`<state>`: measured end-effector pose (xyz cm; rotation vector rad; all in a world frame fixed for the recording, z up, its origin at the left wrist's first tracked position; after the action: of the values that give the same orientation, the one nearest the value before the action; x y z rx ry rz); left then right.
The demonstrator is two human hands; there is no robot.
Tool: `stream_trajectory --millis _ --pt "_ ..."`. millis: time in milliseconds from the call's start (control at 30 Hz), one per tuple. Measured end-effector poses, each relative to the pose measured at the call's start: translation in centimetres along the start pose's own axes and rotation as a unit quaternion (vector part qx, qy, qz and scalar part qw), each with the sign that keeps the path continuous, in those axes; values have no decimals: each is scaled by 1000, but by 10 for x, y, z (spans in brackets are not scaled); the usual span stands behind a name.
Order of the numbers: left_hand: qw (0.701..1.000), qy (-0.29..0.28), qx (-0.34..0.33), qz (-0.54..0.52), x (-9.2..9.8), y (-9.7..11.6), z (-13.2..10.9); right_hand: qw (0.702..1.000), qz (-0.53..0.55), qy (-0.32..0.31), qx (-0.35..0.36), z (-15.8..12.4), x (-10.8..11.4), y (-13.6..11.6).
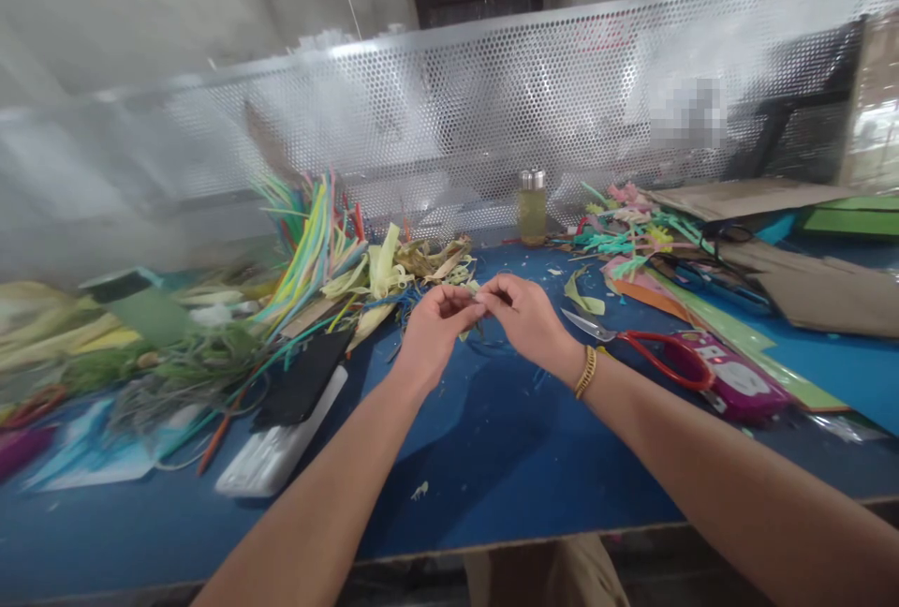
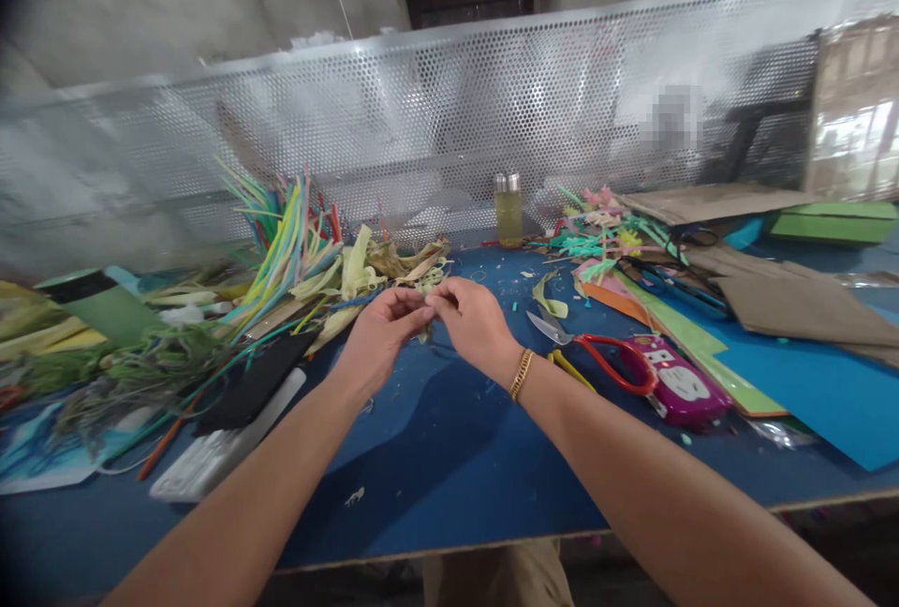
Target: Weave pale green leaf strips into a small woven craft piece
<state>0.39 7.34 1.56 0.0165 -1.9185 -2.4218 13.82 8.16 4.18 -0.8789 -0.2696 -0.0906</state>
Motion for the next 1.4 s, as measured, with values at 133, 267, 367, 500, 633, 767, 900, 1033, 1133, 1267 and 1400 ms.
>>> stream_trajectory --millis 133,267,367,500,633,767,900,1033,1133,1267,1400 --pt "1000 3 -16 0 1 -1 1 995 79 -3 -59 2 -2 8" --pt "1000 1 -21 3 1 -1 2 994 79 9 -73 4 1 8" --pt "1000 -2 -27 9 0 0 1 996 66 12 -65 5 2 7" --pt "999 -3 -28 18 -1 2 0 996 68 15 -63 5 3 6" --pt "999 2 -31 22 -1 4 -1 993 86 20 -78 4 3 7" --pt "999 4 -35 27 -2 5 -1 991 98 18 -87 3 0 11" --pt "999 7 -35 15 -2 3 -1 995 77 12 -61 4 0 8" --pt "999 14 -39 4 -1 1 1 999 48 12 -19 4 1 0" --pt "998 22 -51 4 1 2 2 999 34 11 -5 3 1 -2" --pt "997 31 -62 17 2 5 1 999 30 16 13 2 3 -3" --pt "998 26 -54 23 1 3 1 999 16 17 25 2 3 -4"
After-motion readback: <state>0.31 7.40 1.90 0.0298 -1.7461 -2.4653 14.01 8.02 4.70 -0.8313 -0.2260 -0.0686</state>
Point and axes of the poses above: each hand's wrist, its own z-axis towards the middle knuckle, its own x-axis out of the back of the hand, y = z × x, the point moved 8 cm from there along z, towards the middle knuckle, and after that the axes turned 7 degrees about z, right-handed, at the moved point
